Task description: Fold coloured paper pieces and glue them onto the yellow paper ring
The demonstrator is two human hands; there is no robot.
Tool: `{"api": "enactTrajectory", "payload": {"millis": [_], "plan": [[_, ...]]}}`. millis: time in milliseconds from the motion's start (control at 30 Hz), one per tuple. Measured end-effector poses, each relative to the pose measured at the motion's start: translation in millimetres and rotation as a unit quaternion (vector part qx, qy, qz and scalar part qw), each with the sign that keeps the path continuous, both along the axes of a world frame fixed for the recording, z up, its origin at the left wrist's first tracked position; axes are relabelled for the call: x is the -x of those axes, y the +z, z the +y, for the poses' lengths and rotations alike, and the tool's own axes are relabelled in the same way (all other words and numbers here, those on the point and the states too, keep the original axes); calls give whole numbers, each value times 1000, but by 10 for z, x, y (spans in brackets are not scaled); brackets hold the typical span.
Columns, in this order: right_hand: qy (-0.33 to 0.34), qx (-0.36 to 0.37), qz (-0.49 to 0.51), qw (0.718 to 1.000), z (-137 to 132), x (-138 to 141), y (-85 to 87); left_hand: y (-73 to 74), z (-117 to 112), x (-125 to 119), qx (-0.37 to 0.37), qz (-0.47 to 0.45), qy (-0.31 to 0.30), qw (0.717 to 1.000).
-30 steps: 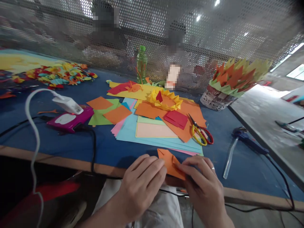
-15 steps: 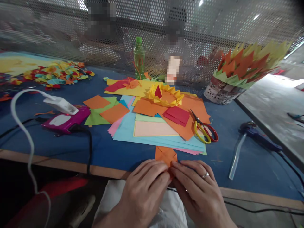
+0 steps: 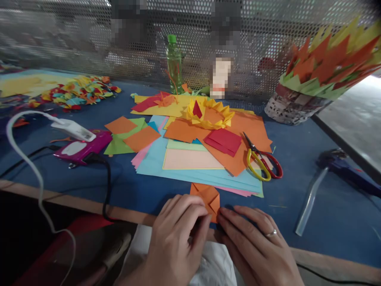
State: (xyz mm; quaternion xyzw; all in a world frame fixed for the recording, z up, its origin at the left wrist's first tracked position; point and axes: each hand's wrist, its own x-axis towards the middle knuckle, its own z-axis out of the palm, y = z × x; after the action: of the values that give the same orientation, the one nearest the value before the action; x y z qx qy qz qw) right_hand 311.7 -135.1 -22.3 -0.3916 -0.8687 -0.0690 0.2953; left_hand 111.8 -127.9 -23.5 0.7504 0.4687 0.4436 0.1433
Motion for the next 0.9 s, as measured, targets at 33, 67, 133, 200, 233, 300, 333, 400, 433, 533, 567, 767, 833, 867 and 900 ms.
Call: {"api": "enactTrajectory", "payload": {"millis": [33, 67, 133, 200, 233, 300, 333, 400, 433, 533, 567, 767, 833, 867, 900], "plan": [[2, 3, -1, 1000, 6, -13, -5, -3, 3, -13, -1, 5, 8, 1000], [7, 8, -3, 1000, 12, -25, -9, -7, 7, -24, -4, 9, 17, 1000], [20, 21, -4, 1000, 22, -50, -10, -10, 19, -44, -4, 15, 29, 999], [29, 35, 0, 999, 37, -76, 1, -6, 30, -62, 0, 19, 36, 999], [34, 42, 4, 999, 47, -89, 13, -2, 34, -72, 0, 21, 38, 999], [43, 58, 10, 997, 74, -114, 43, 7, 36, -91, -3, 29, 43, 999], [49, 69, 9, 996, 90, -126, 58, 9, 34, -100, -7, 34, 46, 998], [51, 75, 26, 995, 124, -146, 79, 7, 28, -116, -14, 43, 53, 998], [52, 76, 32, 995, 140, -153, 80, 2, 24, -123, -17, 48, 58, 997], [67, 81, 23, 994, 172, -151, 36, -23, 17, -132, -13, 61, 66, 996], [68, 79, 22, 994, 176, -144, 7, -31, 15, -133, -10, 64, 67, 996], [57, 30, 21, 998, 186, -160, -112, -51, 9, -129, -9, 66, 70, 995], [67, 13, -5, 998, 209, -200, -99, -51, 10, -123, -9, 66, 67, 996], [72, 5, -17, 997, 221, -217, -89, -51, 10, -121, -10, 67, 66, 996], [80, 0, -33, 996, 231, -226, -82, -52, 9, -118, -10, 69, 65, 995]]}}
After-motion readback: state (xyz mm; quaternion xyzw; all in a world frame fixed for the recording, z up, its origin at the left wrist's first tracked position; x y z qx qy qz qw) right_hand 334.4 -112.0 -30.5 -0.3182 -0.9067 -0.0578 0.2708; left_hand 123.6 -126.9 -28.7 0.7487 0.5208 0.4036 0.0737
